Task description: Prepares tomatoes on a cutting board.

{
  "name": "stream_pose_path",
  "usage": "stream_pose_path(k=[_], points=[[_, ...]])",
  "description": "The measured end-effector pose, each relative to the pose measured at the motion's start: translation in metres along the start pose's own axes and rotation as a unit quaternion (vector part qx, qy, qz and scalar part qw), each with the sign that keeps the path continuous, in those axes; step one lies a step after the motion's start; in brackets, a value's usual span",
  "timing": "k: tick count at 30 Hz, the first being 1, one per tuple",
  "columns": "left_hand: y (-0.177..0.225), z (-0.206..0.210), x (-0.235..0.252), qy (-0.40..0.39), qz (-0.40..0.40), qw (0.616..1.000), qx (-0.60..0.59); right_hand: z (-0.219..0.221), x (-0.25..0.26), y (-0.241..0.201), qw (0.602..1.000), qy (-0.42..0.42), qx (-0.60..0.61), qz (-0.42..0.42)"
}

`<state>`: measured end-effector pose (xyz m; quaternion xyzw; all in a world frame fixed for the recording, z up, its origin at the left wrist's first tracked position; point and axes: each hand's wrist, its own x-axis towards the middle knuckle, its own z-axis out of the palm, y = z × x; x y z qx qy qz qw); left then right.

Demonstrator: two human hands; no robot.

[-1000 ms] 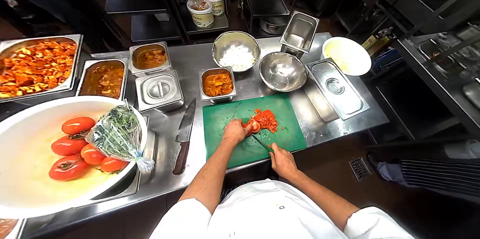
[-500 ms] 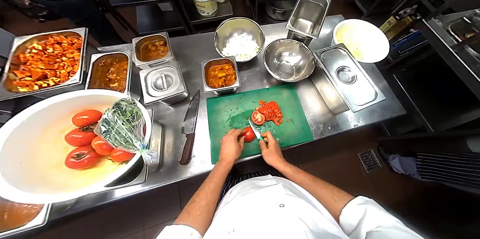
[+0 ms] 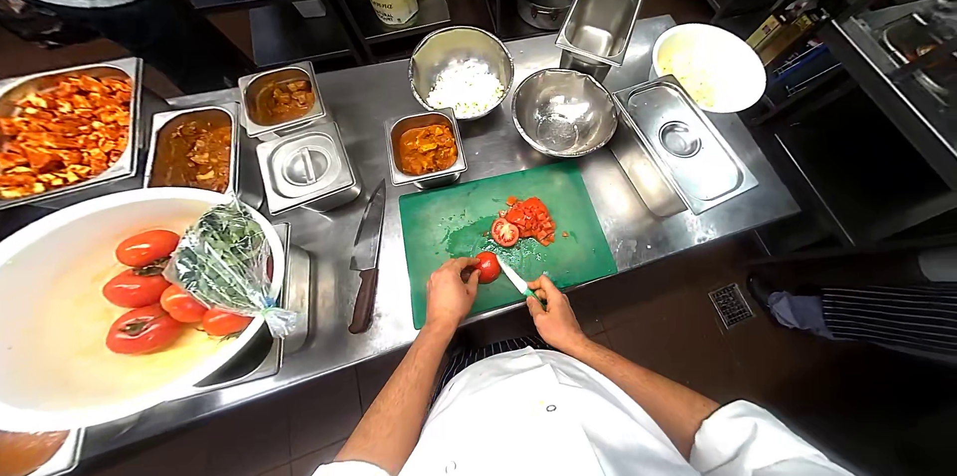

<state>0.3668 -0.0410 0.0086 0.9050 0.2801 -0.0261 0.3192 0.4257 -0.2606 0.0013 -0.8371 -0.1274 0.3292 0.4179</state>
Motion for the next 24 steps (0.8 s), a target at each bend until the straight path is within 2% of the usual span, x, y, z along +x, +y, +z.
stream_pose_path(k=[3,6,9,14,18,21,24], points=[[-0.003,0.001,-0.001,-0.026,0.012,0.999,-0.021,0.009,0.016,-0.003,0.999,0.028,0.008,0.016],[-0.002,0.002,-0.001,-0.021,0.008,1.0,-0.005,0.023,0.038,-0.014,0.999,0.025,0.005,0.023],[0.0,0.002,-0.001,-0.015,0.009,1.0,0.006,0.026,0.037,-0.019,1.0,0.025,-0.008,0.01],[-0.001,0.003,-0.001,-0.002,0.014,1.0,0.008,0.024,0.01,-0.009,0.998,-0.04,-0.052,-0.011],[-0.003,0.008,-0.004,0.006,0.027,1.0,-0.012,0.0,-0.004,0.007,0.994,-0.095,-0.055,-0.011],[-0.006,0.016,0.001,0.012,0.053,0.998,-0.01,-0.022,-0.022,0.026,0.986,-0.016,-0.15,-0.064],[-0.009,0.008,0.018,-0.024,0.091,0.996,0.009,-0.031,-0.015,0.026,0.93,0.06,-0.326,-0.16]])
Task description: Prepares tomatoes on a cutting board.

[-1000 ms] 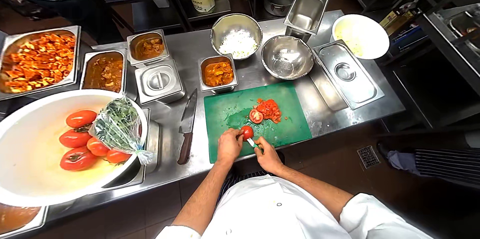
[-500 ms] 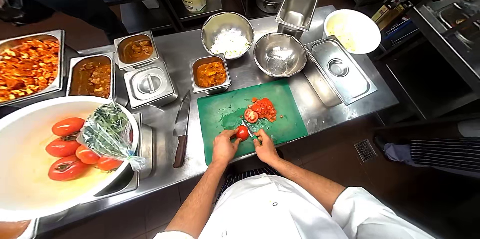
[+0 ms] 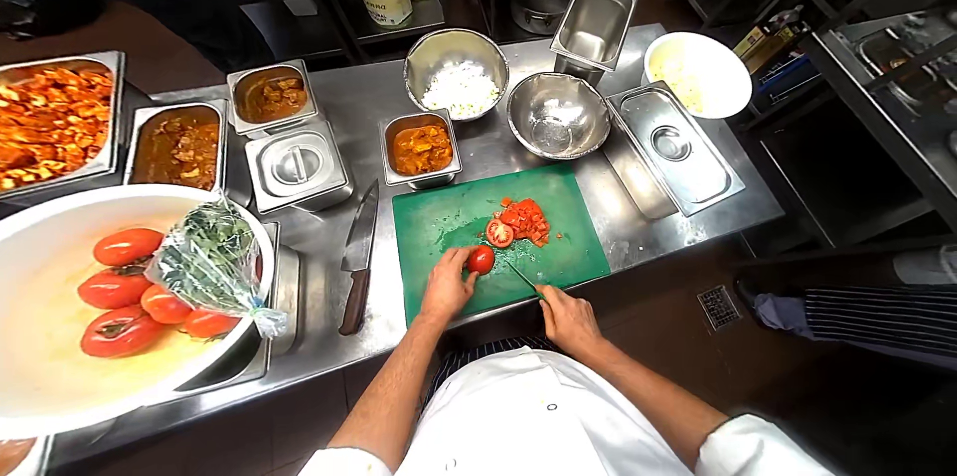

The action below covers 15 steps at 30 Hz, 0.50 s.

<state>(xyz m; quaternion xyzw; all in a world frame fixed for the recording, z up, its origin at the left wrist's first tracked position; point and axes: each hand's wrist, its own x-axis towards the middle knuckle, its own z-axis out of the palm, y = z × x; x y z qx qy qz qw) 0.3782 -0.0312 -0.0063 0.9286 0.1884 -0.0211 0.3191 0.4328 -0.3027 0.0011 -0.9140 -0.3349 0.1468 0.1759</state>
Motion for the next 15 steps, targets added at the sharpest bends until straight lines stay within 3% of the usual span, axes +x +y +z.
stream_pose_path(k=[4,7,12,15], points=[[0.012,-0.01,0.009,-0.006,0.055,0.996,0.063,0.008,0.051,-0.018,0.993,0.078,-0.036,-0.084],[0.014,-0.004,0.011,-0.011,0.06,0.994,0.086,0.01,0.084,-0.039,0.989,0.072,-0.046,-0.121],[0.005,-0.002,0.008,0.013,0.064,0.996,0.055,0.006,0.04,-0.002,0.993,-0.026,-0.055,-0.105],[0.001,0.003,0.004,0.032,0.065,0.996,0.046,-0.005,0.019,0.002,0.996,0.002,-0.039,-0.082]])
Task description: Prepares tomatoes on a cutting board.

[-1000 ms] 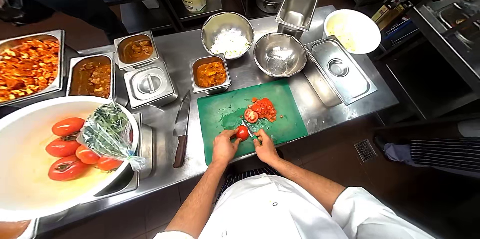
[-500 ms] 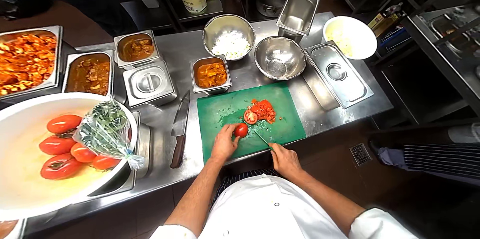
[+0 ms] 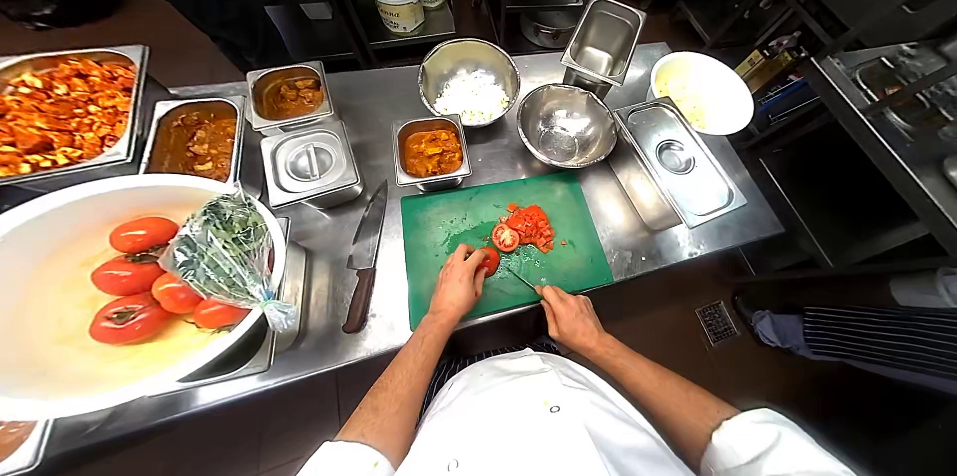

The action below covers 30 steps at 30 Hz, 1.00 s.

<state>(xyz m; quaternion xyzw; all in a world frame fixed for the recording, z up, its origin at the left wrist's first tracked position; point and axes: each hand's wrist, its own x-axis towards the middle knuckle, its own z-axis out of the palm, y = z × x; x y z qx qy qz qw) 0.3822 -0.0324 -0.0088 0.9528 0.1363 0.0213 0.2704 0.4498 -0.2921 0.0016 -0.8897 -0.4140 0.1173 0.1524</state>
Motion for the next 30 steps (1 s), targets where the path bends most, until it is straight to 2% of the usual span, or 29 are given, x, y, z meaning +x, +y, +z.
stream_pose_path(k=[3,5,7,10,12,14,17,21,24,26,30], points=[[-0.001,0.006,-0.003,0.007,0.006,1.0,0.004,0.008,0.039,-0.027,0.998,0.067,0.018,-0.01],[0.0,0.004,-0.003,0.003,0.003,1.0,0.007,0.018,0.063,-0.035,0.998,0.061,0.016,-0.029],[0.0,0.001,-0.004,-0.001,0.003,1.0,0.003,0.022,0.051,-0.028,0.999,0.021,0.005,-0.034],[-0.005,0.005,-0.005,0.023,0.014,1.0,-0.01,0.015,0.006,-0.005,0.999,-0.033,-0.006,-0.011],[-0.007,0.008,-0.008,0.031,0.014,0.999,-0.013,0.008,-0.002,-0.004,1.0,-0.004,-0.004,-0.006],[-0.007,0.01,-0.012,0.033,0.014,0.999,-0.017,0.01,0.018,-0.019,0.999,0.05,0.006,-0.018],[-0.006,0.01,-0.01,0.036,0.015,0.999,-0.013,0.024,0.056,-0.036,0.997,0.059,0.028,-0.036],[-0.009,0.009,-0.009,0.049,0.018,0.998,-0.026,0.022,0.017,-0.012,0.999,-0.02,0.013,-0.033],[-0.014,0.011,-0.014,0.054,0.018,0.998,-0.035,0.005,-0.003,-0.006,0.999,-0.003,0.024,-0.021],[-0.015,0.013,-0.016,0.061,0.025,0.997,-0.035,0.006,0.014,-0.02,0.998,0.04,0.028,-0.027],[-0.012,0.012,-0.015,0.074,0.029,0.996,-0.032,0.023,0.058,-0.041,0.997,0.042,0.042,-0.047]])
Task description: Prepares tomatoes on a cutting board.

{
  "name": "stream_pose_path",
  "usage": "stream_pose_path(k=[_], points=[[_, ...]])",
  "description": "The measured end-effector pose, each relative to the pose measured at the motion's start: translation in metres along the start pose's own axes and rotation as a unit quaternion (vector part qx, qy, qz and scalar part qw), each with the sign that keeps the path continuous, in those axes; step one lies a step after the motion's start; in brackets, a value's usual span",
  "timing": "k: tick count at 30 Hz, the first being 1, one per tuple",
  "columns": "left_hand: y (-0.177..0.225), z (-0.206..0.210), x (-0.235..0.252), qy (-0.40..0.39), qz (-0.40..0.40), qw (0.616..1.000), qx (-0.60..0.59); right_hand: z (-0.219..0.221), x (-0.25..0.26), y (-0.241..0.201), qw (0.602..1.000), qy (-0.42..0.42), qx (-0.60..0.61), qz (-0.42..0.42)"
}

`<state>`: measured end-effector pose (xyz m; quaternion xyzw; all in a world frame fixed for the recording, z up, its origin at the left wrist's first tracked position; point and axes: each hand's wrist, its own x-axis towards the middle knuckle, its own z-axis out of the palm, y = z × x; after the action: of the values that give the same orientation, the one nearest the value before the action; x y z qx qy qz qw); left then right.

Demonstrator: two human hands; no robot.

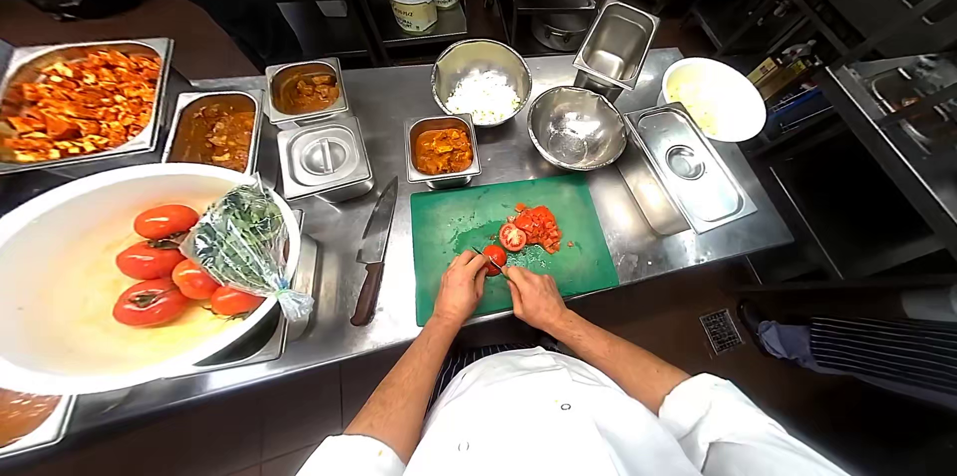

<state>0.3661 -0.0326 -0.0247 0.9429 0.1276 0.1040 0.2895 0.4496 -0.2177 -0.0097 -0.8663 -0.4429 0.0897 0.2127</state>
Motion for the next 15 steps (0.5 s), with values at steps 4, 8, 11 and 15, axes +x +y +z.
stream_pose_path(k=[4,8,11,15], points=[[-0.002,-0.006,0.005,-0.023,-0.007,1.0,-0.013,-0.016,-0.043,0.022,0.994,-0.11,-0.009,0.009],[0.0,-0.018,0.038,-0.195,0.027,0.98,0.033,-0.036,-0.079,0.038,0.998,-0.046,-0.026,0.032],[0.001,-0.017,0.064,-0.281,0.06,0.954,0.083,-0.027,-0.066,0.032,0.996,0.055,-0.057,0.051],[0.011,-0.012,0.053,-0.211,-0.074,0.973,0.06,-0.025,-0.045,0.02,0.982,-0.125,-0.1,0.103]])
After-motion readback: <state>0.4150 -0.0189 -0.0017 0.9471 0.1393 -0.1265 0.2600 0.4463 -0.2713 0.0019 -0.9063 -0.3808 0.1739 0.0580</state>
